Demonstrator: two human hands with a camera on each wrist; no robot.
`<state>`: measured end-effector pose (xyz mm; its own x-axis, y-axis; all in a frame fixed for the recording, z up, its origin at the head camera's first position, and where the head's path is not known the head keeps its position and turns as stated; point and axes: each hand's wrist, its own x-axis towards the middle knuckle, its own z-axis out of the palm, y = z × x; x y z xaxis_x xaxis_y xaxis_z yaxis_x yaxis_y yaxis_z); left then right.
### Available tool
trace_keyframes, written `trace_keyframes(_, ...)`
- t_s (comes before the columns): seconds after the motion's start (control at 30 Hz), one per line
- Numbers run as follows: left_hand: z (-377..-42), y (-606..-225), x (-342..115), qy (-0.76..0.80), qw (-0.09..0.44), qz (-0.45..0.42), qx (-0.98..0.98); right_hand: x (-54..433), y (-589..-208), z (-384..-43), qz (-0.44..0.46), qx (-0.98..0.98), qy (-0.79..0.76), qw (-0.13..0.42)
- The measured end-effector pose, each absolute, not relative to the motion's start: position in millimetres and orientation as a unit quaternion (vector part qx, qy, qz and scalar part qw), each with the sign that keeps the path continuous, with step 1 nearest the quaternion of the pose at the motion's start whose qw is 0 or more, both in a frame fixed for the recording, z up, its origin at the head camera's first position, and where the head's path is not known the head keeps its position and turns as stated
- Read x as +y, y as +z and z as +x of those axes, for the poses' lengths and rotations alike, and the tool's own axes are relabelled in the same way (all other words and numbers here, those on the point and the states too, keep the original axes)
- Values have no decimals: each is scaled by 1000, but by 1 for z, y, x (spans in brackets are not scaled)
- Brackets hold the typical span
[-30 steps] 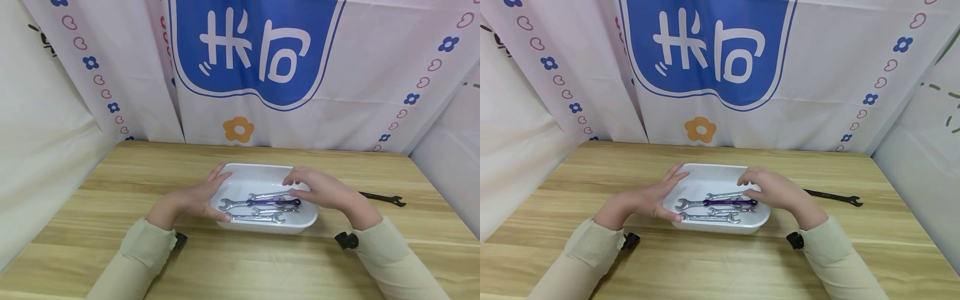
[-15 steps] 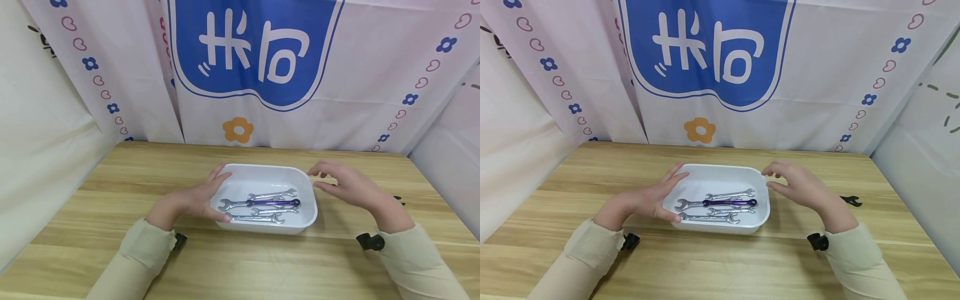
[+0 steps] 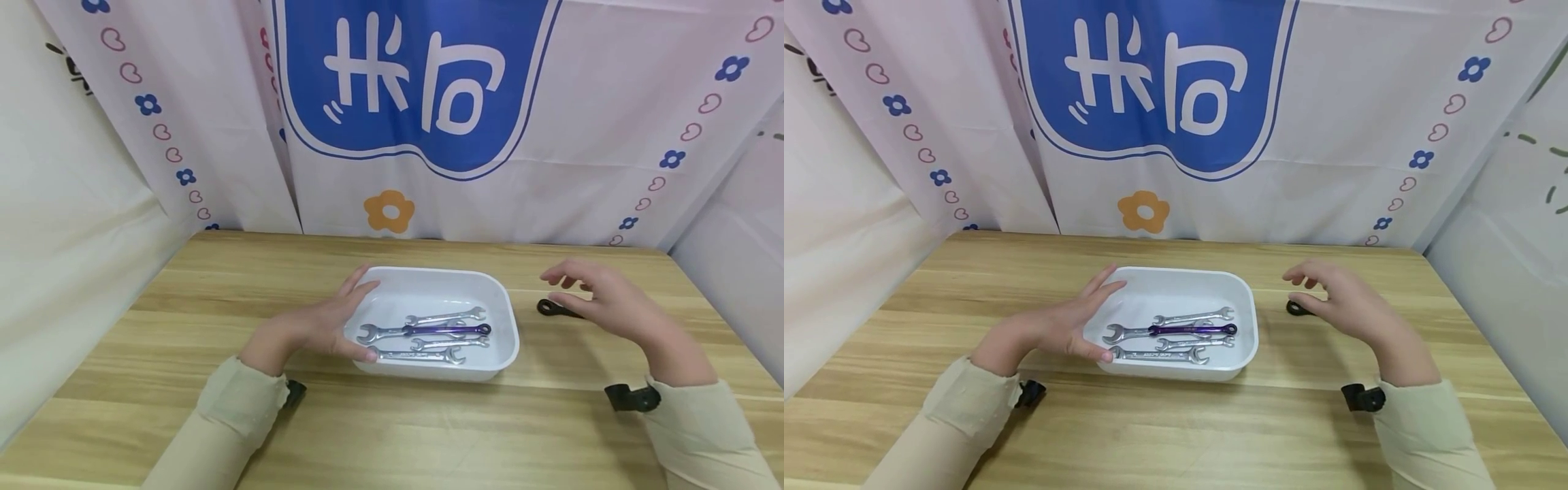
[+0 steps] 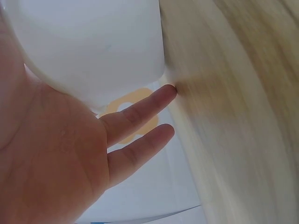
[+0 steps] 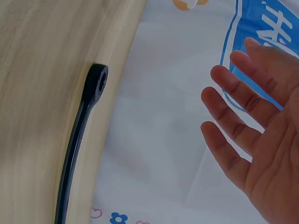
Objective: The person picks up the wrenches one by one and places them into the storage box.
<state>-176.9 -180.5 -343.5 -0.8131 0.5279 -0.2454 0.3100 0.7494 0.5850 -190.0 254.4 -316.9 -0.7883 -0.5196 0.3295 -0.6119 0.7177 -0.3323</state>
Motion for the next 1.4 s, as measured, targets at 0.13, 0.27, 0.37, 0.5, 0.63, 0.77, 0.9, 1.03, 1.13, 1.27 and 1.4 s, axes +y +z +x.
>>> trace_keyframes(0.13,-177,-344,-180,272,202,231,912,264,-318,-190,292,-925,221,103)
trace_keyframes(0.27,-177,-344,-180,273,201,234,911,270,-320,-191,283,-928,223,94)
trace_keyframes(0.37,-177,-343,-181,273,203,233,911,275,-322,-193,274,-932,222,86)
trace_keyframes(0.5,-177,-342,-181,272,203,232,912,281,-326,-195,261,-938,220,64)
trace_keyframes(0.63,-177,-342,-181,271,203,229,913,288,-331,-198,251,-944,212,42)
trace_keyframes(0.77,-177,-343,-181,270,203,229,913,296,-335,-201,244,-947,208,31)
trace_keyframes(0.9,-177,-343,-181,267,203,229,914,301,-338,-202,232,-948,216,8)
trace_keyframes(1.03,-177,-344,-181,267,203,231,913,305,-342,-204,225,-949,219,-14)
trace_keyframes(1.13,-178,-344,-182,269,203,234,912,309,-346,-204,229,-949,214,-21)
trace_keyframes(1.27,-178,-344,-182,270,203,237,911,314,-351,-206,222,-952,207,-45)
trace_keyframes(1.4,-178,-344,-182,271,203,237,911,316,-352,-207,210,-954,201,-73)
